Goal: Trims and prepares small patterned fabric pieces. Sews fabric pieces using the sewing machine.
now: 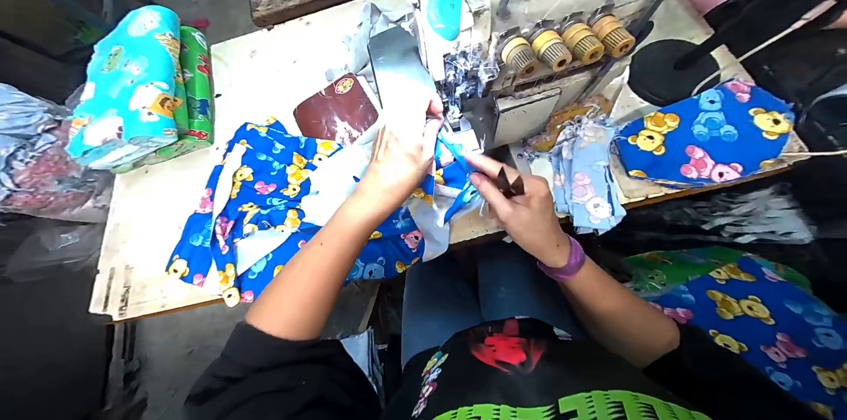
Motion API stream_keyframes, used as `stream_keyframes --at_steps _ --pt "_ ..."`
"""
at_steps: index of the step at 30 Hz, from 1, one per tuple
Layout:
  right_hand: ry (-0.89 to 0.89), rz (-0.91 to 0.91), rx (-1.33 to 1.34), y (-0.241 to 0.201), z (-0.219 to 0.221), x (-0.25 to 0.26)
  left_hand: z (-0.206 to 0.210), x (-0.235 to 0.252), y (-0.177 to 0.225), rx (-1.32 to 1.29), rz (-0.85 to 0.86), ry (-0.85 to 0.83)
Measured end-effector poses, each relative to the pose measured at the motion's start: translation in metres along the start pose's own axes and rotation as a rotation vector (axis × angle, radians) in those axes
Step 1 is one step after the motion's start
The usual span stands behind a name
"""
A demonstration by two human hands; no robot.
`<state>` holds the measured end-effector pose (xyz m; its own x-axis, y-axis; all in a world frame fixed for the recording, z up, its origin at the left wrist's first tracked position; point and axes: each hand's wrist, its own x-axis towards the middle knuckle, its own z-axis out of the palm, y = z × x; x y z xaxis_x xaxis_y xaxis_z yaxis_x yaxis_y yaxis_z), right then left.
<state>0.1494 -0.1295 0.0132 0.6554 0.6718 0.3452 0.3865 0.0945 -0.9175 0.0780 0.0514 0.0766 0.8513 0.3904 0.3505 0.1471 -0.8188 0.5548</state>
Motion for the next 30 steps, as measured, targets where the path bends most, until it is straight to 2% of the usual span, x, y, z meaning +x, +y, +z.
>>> stream_keyframes --at_steps 3,7,12,17,21,23,25,27,30 --pt "-0.043 -0.035 -0.059 -0.004 -0.002 0.012 0.002 0.015 -0.003 -0.089 -0.167 0.011" --pt "-0.001 0.032 -0.008 -0.01 0.003 0.026 0.0 0.031 -0.009 -0.213 -0.29 0.004" --pt "0.064 0.032 -0.001 -0.008 0.01 0.028 0.003 0.041 -0.019 -0.302 -0.236 0.05" --pt "0.062 0.037 -0.174 -0.013 0.011 0.033 0.005 0.055 -0.024 -0.272 -0.244 0.055" --pt "-0.027 0.018 -0.385 -0.019 0.0 0.033 -0.001 0.054 -0.018 -0.209 -0.26 0.049" --pt "0.002 -0.083 -0.517 -0.028 -0.011 0.024 -0.016 0.035 -0.012 -0.161 -0.198 0.116" --pt "0.075 -0.296 -0.514 -0.039 -0.014 0.016 -0.032 0.013 0.0 -0.236 -0.118 0.324" --pt "0.015 -0.479 -0.498 -0.047 0.002 0.011 -0.041 -0.009 0.022 -0.508 -0.222 0.449" --pt "-0.12 -0.482 -0.549 -0.043 0.024 0.02 -0.033 -0.046 0.053 -0.824 -0.412 0.43"
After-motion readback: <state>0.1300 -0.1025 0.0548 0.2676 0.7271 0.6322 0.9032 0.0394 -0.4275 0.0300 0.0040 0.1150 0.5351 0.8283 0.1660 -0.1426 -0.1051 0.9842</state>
